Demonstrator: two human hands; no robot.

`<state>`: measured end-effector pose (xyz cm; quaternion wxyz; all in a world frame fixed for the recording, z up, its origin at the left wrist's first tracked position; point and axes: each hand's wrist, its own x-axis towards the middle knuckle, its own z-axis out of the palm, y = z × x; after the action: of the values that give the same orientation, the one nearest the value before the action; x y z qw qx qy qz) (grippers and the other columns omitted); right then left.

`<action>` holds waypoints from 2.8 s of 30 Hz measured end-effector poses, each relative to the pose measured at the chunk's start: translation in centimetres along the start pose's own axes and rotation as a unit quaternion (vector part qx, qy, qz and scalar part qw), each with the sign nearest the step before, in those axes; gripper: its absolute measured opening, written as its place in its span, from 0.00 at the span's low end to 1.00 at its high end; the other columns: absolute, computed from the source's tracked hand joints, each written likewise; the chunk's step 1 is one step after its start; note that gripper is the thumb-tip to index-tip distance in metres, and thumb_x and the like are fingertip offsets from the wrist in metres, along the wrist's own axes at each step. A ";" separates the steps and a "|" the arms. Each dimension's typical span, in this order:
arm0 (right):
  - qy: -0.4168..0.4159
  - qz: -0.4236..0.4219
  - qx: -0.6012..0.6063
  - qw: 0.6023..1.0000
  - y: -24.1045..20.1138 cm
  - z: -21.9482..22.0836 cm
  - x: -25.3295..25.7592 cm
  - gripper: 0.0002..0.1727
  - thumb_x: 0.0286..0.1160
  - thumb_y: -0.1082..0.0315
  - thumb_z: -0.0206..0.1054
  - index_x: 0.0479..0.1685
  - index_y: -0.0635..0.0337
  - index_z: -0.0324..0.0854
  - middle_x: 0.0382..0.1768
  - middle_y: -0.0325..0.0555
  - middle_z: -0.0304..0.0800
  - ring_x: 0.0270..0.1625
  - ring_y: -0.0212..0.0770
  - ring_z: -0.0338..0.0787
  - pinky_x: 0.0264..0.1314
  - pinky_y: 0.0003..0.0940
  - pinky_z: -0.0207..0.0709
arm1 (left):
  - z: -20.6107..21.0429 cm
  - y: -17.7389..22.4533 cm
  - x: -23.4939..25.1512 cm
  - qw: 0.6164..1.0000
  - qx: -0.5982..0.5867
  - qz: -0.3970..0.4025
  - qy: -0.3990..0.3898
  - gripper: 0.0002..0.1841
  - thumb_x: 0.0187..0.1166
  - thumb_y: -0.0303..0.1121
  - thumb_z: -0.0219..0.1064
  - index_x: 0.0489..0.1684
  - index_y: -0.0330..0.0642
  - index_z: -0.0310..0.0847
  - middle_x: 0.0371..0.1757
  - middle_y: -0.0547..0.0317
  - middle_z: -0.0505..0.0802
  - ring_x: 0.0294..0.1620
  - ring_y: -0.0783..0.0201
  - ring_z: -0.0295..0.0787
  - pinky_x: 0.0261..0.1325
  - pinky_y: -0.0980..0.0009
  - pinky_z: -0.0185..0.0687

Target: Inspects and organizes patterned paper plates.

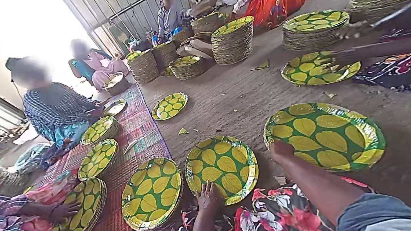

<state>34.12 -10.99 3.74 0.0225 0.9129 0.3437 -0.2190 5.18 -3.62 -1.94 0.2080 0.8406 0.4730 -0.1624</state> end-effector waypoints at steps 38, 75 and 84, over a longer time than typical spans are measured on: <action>0.207 -0.084 0.063 0.973 0.8 -1.5 0.5 0.25 0.94 0.60 0.52 0.75 0.72 0.77 0.78 0.76 0.74 0.84 0.72 0.70 0.82 0.72 0.60 | -0.1 0.5 1.3 0.996 -0.084 0.014 0.032 0.40 0.83 0.42 0.66 0.96 0.49 0.51 0.98 0.48 0.51 0.99 0.48 0.39 0.93 0.34 0.35; -0.055 -0.459 -0.071 0.884 -4.3 3.1 -3.3 0.19 0.91 0.67 0.54 0.69 0.67 0.82 0.74 0.64 0.82 0.75 0.67 0.82 0.74 0.70 0.70 | -0.6 0.2 1.9 0.896 -0.090 0.090 0.426 0.32 0.88 0.42 0.50 0.88 0.31 0.65 0.89 0.28 0.67 0.92 0.33 0.57 0.92 0.34 0.37; 0.067 -0.066 0.048 0.994 -1.0 0.7 0.1 0.35 0.87 0.59 0.62 0.87 0.70 0.62 0.87 0.71 0.63 0.90 0.69 0.61 0.83 0.72 0.57 | -0.1 0.1 2.3 0.993 -0.044 0.079 0.076 0.37 0.92 0.50 0.52 0.97 0.45 0.46 0.98 0.45 0.47 0.99 0.48 0.32 0.96 0.44 0.24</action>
<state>33.25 -10.31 3.16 -0.0589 0.9007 0.3932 -0.1749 6.44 -1.92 -2.89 0.2201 0.8754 0.4262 -0.0598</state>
